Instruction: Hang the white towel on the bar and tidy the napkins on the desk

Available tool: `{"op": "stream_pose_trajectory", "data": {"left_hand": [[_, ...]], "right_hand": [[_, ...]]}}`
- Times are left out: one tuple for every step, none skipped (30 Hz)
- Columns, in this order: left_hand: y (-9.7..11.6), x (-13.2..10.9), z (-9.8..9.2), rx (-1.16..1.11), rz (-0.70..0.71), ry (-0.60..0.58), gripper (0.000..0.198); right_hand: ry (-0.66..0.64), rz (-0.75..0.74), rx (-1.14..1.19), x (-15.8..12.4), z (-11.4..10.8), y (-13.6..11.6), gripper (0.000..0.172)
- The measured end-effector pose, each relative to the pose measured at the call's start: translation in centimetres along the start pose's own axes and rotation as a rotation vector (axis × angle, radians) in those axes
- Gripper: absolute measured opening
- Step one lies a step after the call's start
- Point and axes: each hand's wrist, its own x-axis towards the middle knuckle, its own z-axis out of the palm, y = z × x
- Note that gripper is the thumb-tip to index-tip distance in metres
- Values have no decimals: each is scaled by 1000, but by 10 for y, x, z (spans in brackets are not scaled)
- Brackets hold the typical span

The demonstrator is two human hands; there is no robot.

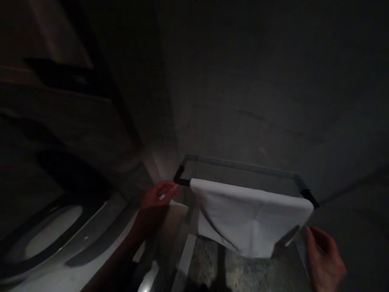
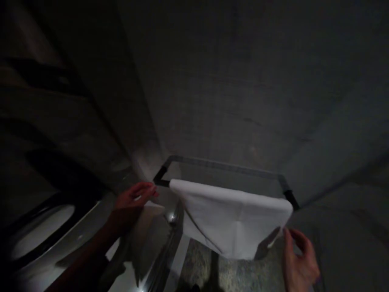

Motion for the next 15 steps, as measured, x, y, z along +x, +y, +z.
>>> {"op": "stream_pose_trajectory", "data": {"left_hand": [[-8, -2, -10, -82, -73, 19, 49], [-18, -5, -22, -150, -132, 32, 48], [-29, -10, -34, -200, -164, 44, 47], [-41, -16, -46, -239, -168, 50, 46], [-54, -24, -57, -273, -153, 56, 45], [-67, -33, -67, -308, -136, 61, 46], [-80, -42, -77, -340, -122, 68, 47], [-92, -49, -86, -370, -113, 88, 46], [-105, -55, -97, -380, -103, 129, 45], [-117, -59, -110, -361, -89, 202, 43], [-128, -62, -127, -320, -72, 308, 41], [-140, -65, -148, -271, -60, 431, 39], [-152, -68, -172, -232, -61, 557, 37], [-164, -72, -200, -213, -76, 667, 36], [-177, -77, -230, -211, -101, 751, 37]], "right_hand": [[52, 13, -22, -17, 8, -6, 66], [19, 31, -33, -40, 18, -15, 67], [-102, 18, -24, -67, 32, -26, 68], [-277, -36, 12, -97, 48, -37, 69], [-514, -137, 103, -130, 66, -50, 68], [-748, -260, 261, -165, 85, -65, 67], [-956, -360, 428, -202, 104, -80, 70], [-1164, -431, 583, -239, 122, -96, 76], [-1379, -465, 690, -276, 139, -113, 81], [-1578, -458, 722, -312, 153, -131, 87], [-1740, -428, 705, -348, 166, -148, 93], [-1847, -384, 647, -384, 177, -164, 99], [-1879, -338, 564, -418, 185, -178, 104], [-1862, -306, 480, -453, 193, -191, 109], [-1828, -298, 425, -486, 198, -202, 114]]}}
